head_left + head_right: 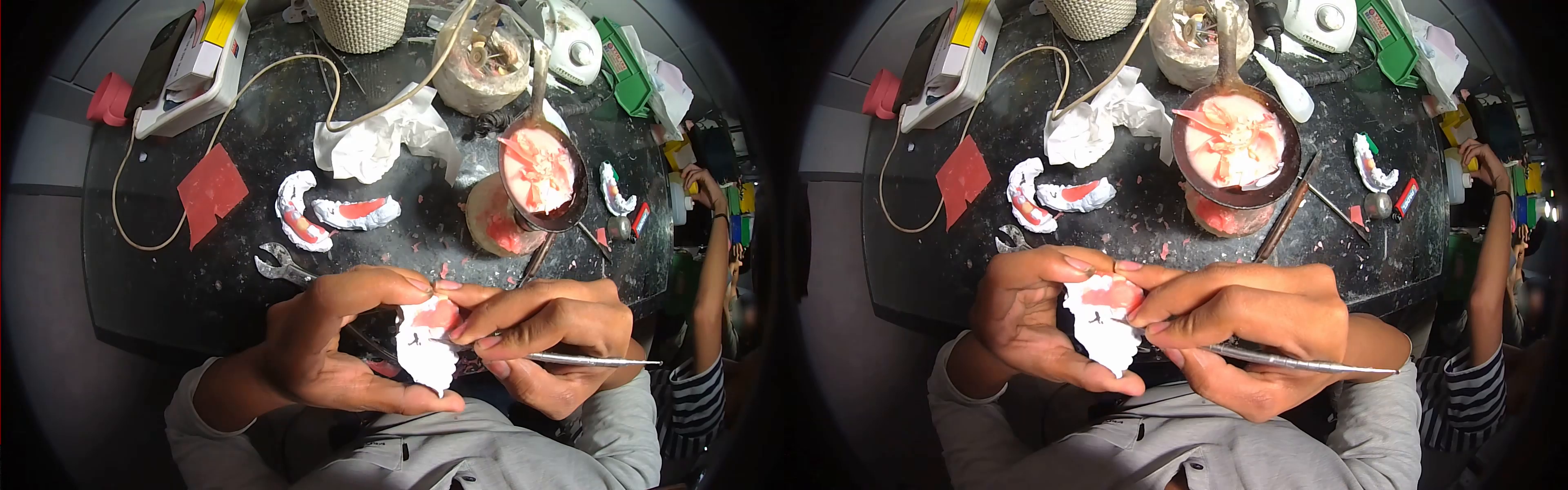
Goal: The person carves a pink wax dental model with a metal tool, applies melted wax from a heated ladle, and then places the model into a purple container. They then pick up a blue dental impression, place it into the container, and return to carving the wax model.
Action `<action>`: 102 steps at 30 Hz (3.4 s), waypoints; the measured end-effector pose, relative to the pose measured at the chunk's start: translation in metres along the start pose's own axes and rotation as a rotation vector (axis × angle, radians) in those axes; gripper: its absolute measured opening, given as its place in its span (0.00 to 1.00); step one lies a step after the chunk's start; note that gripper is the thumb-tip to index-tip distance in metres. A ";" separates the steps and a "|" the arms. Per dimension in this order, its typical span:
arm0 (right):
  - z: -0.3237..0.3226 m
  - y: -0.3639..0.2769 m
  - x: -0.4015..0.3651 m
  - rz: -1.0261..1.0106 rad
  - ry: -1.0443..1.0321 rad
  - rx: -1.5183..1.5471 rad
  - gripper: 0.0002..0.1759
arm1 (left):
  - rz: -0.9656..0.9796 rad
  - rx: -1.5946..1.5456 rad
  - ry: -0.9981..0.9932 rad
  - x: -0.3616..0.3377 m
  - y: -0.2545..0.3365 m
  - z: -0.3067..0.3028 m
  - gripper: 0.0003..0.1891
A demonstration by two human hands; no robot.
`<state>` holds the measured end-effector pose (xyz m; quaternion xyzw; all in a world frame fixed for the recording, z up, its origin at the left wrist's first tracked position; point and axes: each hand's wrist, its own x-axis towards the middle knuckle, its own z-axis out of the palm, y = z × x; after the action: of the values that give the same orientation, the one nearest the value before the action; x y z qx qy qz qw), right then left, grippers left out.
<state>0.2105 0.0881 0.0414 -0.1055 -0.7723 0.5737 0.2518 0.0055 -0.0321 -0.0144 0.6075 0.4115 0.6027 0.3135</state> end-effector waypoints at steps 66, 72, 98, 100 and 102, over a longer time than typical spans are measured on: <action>-0.014 -0.010 -0.014 0.102 0.045 0.298 0.13 | -0.447 -0.246 -0.189 0.021 0.009 -0.014 0.54; -0.002 -0.002 -0.003 -0.185 0.018 -0.130 0.15 | -0.361 -0.191 -0.250 0.020 0.003 -0.009 0.54; 0.009 0.016 0.000 -0.289 -0.019 -0.363 0.18 | 0.151 0.192 -0.108 0.003 -0.020 0.004 0.54; 0.007 0.015 0.000 -0.279 -0.040 -0.347 0.17 | 0.127 0.162 -0.113 0.001 -0.020 0.004 0.54; 0.005 0.015 -0.001 -0.278 -0.051 -0.334 0.17 | 0.101 0.151 -0.118 -0.002 -0.019 0.004 0.55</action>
<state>0.2067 0.0886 0.0261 -0.0237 -0.8698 0.4001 0.2876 0.0074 -0.0249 -0.0320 0.6839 0.4056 0.5480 0.2598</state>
